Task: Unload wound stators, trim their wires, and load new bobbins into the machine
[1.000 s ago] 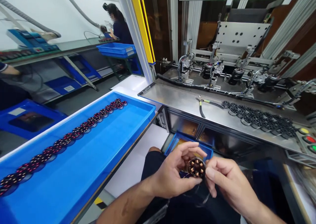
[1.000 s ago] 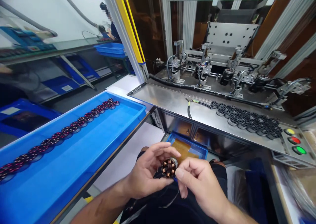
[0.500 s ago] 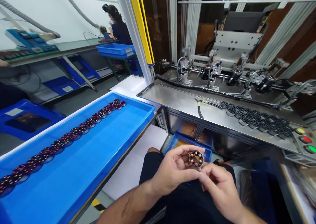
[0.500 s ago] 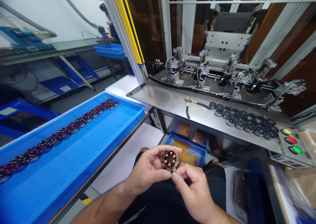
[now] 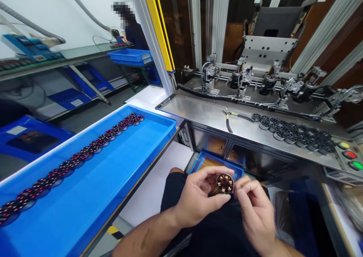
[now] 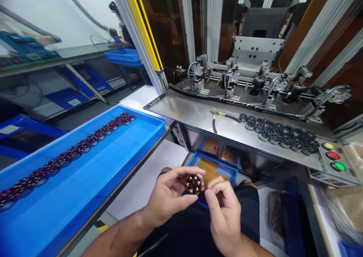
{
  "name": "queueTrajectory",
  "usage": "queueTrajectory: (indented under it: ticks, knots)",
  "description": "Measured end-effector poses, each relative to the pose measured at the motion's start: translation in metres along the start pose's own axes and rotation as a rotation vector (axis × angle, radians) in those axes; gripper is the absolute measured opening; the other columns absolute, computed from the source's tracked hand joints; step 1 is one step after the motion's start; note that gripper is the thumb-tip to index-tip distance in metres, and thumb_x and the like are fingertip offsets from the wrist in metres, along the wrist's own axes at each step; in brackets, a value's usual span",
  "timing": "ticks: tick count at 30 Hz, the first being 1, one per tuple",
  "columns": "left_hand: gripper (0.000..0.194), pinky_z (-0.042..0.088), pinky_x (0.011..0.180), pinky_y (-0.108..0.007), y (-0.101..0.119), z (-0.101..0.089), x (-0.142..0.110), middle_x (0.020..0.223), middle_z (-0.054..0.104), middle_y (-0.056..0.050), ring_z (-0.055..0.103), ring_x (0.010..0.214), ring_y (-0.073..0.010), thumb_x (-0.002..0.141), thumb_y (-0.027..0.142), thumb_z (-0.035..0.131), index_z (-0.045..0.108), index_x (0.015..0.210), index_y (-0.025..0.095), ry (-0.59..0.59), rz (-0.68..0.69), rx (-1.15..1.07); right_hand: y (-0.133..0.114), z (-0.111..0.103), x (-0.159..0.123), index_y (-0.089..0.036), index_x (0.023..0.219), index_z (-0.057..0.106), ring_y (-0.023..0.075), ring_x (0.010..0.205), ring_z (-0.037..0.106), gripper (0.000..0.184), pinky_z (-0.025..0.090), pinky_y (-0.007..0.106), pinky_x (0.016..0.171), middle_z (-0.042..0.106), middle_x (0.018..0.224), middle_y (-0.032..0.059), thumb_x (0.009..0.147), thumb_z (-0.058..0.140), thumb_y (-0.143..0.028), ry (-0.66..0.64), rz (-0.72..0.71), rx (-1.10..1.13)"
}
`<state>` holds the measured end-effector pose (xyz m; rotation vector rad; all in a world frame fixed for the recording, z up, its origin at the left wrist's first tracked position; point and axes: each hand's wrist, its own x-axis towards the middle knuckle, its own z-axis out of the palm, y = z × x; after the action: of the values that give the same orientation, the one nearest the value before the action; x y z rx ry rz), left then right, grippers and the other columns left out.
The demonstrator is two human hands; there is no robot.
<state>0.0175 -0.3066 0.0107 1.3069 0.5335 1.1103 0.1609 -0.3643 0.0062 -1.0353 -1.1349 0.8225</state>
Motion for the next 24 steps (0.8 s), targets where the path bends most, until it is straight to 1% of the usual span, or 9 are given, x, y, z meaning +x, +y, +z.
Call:
queueTrajectory:
  ticks: [1,3,6,10,14,18,20,22,24]
  knots:
    - [0.043,0.058,0.085,-0.026,0.000,0.000,0.001,0.108,0.074,-0.009,0.072,0.093,-0.0177,0.074,0.012,0.079,0.068,0.115,0.019,-0.012,-0.045,-0.046,0.002,0.000,-0.001,-0.022,0.082,0.052,0.0108,0.072,0.051,0.016,0.045,0.021,0.067,0.052,0.077,-0.0014,0.098,0.052,-0.021,-0.007,0.013,0.010]
    - [0.044,0.058,0.084,-0.026,0.000,-0.001,0.001,0.107,0.073,-0.009,0.070,0.094,-0.0181,0.072,0.013,0.082,0.069,0.113,0.019,-0.011,-0.023,-0.039,0.003,0.000,-0.002,-0.023,0.087,0.053,0.0115,0.076,0.052,0.011,0.047,0.022,0.070,0.052,0.080,-0.0011,0.097,0.053,-0.024,-0.033,0.024,0.039]
    - [0.048,0.058,0.085,-0.028,0.000,-0.001,0.002,0.108,0.070,-0.009,0.069,0.098,-0.0201,0.067,0.009,0.083,0.070,0.112,0.021,0.004,0.193,0.160,0.001,-0.001,-0.001,-0.025,0.096,0.053,0.0139,0.084,0.052,0.009,0.047,0.024,0.075,0.051,0.088,0.0003,0.093,0.060,-0.029,-0.067,-0.004,0.069]
    - [0.055,0.058,0.084,-0.028,0.001,-0.002,0.002,0.106,0.070,-0.008,0.069,0.095,-0.0185,0.066,0.005,0.081,0.066,0.117,0.020,-0.006,0.415,0.374,0.000,0.003,0.000,-0.023,0.086,0.052,0.0126,0.079,0.048,0.013,0.045,0.024,0.072,0.047,0.085,-0.0003,0.098,0.051,-0.027,-0.072,0.063,0.114]
    - [0.050,0.059,0.083,-0.028,0.000,-0.003,0.003,0.106,0.070,-0.009,0.070,0.094,-0.0187,0.067,0.009,0.081,0.066,0.114,0.020,0.043,0.406,0.394,0.008,0.007,-0.002,-0.022,0.085,0.051,0.0119,0.075,0.045,0.021,0.043,0.024,0.070,0.048,0.084,-0.0003,0.103,0.041,-0.028,0.016,0.176,0.165]
    - [0.047,0.060,0.081,-0.030,0.003,-0.004,0.005,0.102,0.070,-0.009,0.070,0.092,-0.0195,0.069,0.010,0.080,0.065,0.113,0.020,0.052,0.448,0.485,0.009,0.004,0.000,-0.025,0.098,0.053,0.0144,0.090,0.051,0.006,0.046,0.027,0.080,0.052,0.098,0.0021,0.096,0.057,-0.028,0.000,0.073,0.119]
    - [0.047,0.060,0.081,-0.029,0.005,-0.004,0.006,0.102,0.070,-0.009,0.071,0.092,-0.0189,0.070,0.010,0.079,0.064,0.114,0.019,0.035,0.481,0.516,0.006,0.003,0.003,-0.026,0.100,0.055,0.0160,0.097,0.052,0.013,0.046,0.028,0.082,0.052,0.103,0.0031,0.091,0.064,-0.025,-0.019,0.008,0.060]
    - [0.048,0.060,0.082,-0.028,0.007,-0.004,0.006,0.103,0.070,-0.009,0.070,0.092,-0.0183,0.070,0.008,0.079,0.064,0.115,0.019,0.014,0.495,0.527,0.003,0.003,0.006,-0.024,0.093,0.056,0.0153,0.094,0.051,0.004,0.045,0.027,0.081,0.052,0.099,0.0026,0.094,0.059,-0.023,-0.010,0.017,0.025]
    - [0.050,0.059,0.084,-0.027,0.006,-0.003,0.006,0.104,0.070,-0.009,0.070,0.094,-0.0179,0.069,0.006,0.079,0.064,0.115,0.018,0.004,0.484,0.520,0.002,0.004,0.009,-0.023,0.086,0.055,0.0137,0.087,0.050,0.012,0.044,0.026,0.077,0.052,0.092,0.0012,0.098,0.052,-0.024,0.037,0.089,0.053]
